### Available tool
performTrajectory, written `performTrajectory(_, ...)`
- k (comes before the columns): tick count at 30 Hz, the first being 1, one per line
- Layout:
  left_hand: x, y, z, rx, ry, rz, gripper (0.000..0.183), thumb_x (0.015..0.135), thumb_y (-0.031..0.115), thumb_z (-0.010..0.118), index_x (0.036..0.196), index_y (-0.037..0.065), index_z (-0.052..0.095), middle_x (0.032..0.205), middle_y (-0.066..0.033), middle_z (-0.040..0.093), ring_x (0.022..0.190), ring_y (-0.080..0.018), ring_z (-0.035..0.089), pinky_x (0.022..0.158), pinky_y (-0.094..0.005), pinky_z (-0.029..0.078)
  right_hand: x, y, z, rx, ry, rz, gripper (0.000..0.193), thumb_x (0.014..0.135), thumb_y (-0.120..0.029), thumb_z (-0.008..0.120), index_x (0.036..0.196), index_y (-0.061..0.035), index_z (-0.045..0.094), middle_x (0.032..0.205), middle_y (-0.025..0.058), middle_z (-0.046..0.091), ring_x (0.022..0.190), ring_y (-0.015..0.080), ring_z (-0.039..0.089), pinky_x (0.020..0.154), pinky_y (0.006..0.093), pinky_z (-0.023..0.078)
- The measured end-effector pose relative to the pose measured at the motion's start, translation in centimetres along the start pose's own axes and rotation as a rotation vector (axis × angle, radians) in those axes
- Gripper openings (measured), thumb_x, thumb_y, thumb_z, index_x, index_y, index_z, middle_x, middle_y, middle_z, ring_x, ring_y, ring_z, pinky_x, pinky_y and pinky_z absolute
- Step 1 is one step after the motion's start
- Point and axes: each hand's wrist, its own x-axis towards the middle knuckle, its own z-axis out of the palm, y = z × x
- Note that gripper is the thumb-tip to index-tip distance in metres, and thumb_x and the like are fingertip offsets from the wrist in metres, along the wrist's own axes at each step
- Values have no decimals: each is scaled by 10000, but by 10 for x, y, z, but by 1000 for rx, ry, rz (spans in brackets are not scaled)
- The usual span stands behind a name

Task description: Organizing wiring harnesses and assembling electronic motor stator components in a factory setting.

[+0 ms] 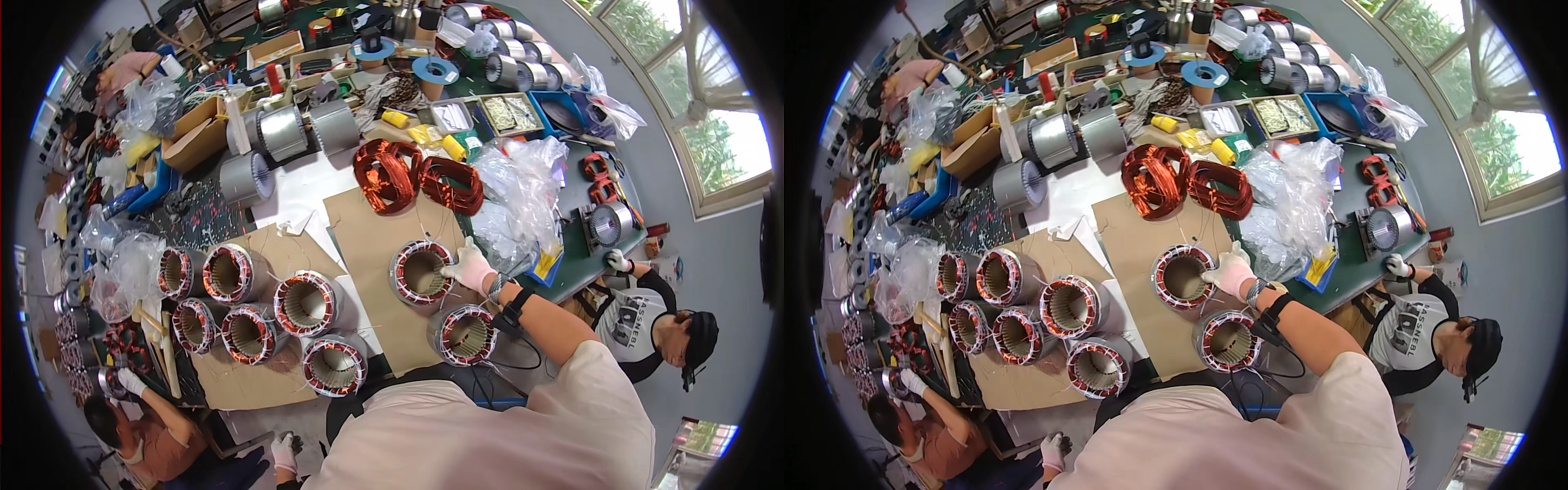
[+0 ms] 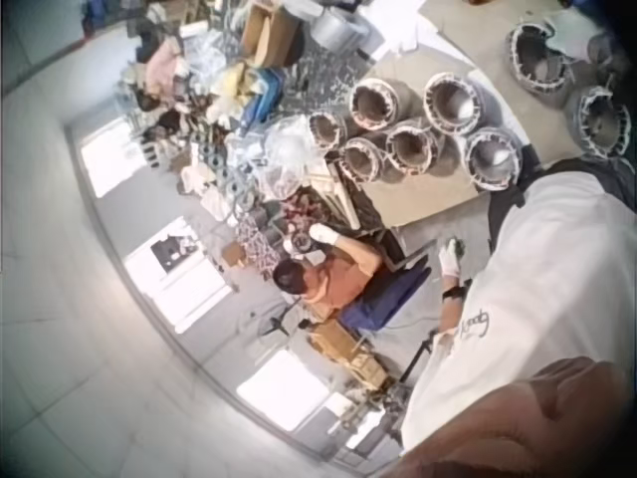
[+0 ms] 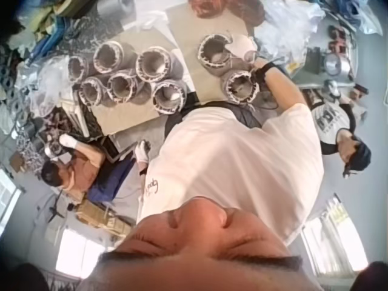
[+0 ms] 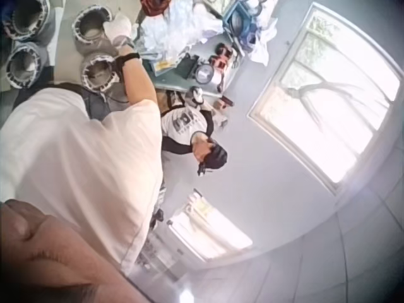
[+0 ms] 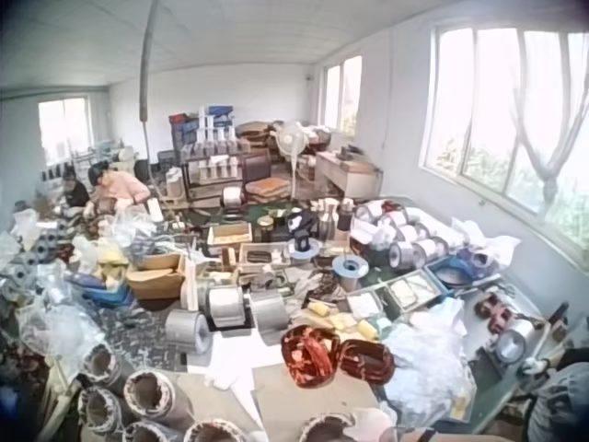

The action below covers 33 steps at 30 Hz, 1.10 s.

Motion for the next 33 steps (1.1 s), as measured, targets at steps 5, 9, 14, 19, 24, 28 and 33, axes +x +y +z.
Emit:
performTrajectory(5, 16, 26, 6, 133, -44, 171, 238, 1032, 161, 627, 1201, -3, 665, 927, -122, 741, 723, -209, 721, 631, -327, 585, -28, 6, -16, 398, 11, -15, 430, 906, -275, 733, 1095, 110, 704, 1578, 410, 347, 1046, 372, 695, 900, 431, 566)
performTrajectory(9, 17, 47, 12, 196, -76, 223, 212, 1033, 125, 636, 1189, -14, 674, 925, -113, 736, 732, -191, 723, 638, -301, 583, -63, 11, -12, 824, 124, -1, 313, 963, -108, 691, 1223, 65, 679, 1276, 187, 653, 716, 139, 688, 672, 289, 572)
performTrajectory(14, 15, 43, 9, 195, -90, 211, 195, 1027, 119, 642, 1167, -12, 678, 904, -103, 731, 713, -189, 718, 621, -300, 574, -96, -4, -50, 816, 236, -148, 463, 939, -138, 735, 1341, 56, 613, 1057, 147, 724, 952, 205, 720, 839, 329, 574)
performTrajectory(19, 26, 37, 3, 319, -106, 185, 204, 1027, 138, 627, 1171, -4, 653, 921, -121, 721, 709, -217, 704, 602, -377, 615, -75, 5, -17, 199, -263, -94, 638, 872, -426, 747, 1301, 33, 634, 1268, 267, 689, 1196, 424, 660, 1043, 464, 505)
performTrajectory(24, 26, 38, 4, 285, -90, 206, 197, 1025, 136, 625, 1170, 5, 652, 930, -119, 722, 710, -213, 710, 594, -374, 612, -77, 1, -21, 50, -225, -141, 374, 898, -329, 704, 1115, -27, 741, 1072, 224, 747, 1048, 416, 707, 942, 477, 552)
performTrajectory(28, 17, 36, 12, 280, -78, 209, 140, 1010, 104, 628, 1095, 4, 676, 856, -66, 715, 688, -152, 701, 594, -275, 535, -86, -15, -42, -135, -39, -299, 213, 905, -257, 669, 957, -66, 748, 934, 193, 741, 938, 374, 722, 844, 482, 565)
performTrajectory(33, 6, 14, 10, 246, -82, 205, 147, 1014, 111, 628, 1108, 9, 677, 868, -73, 723, 698, -165, 708, 600, -287, 539, -97, -46, -83, -293, 252, -407, 210, 892, -261, 698, 912, -53, 717, 933, 159, 712, 927, 362, 691, 826, 478, 551)
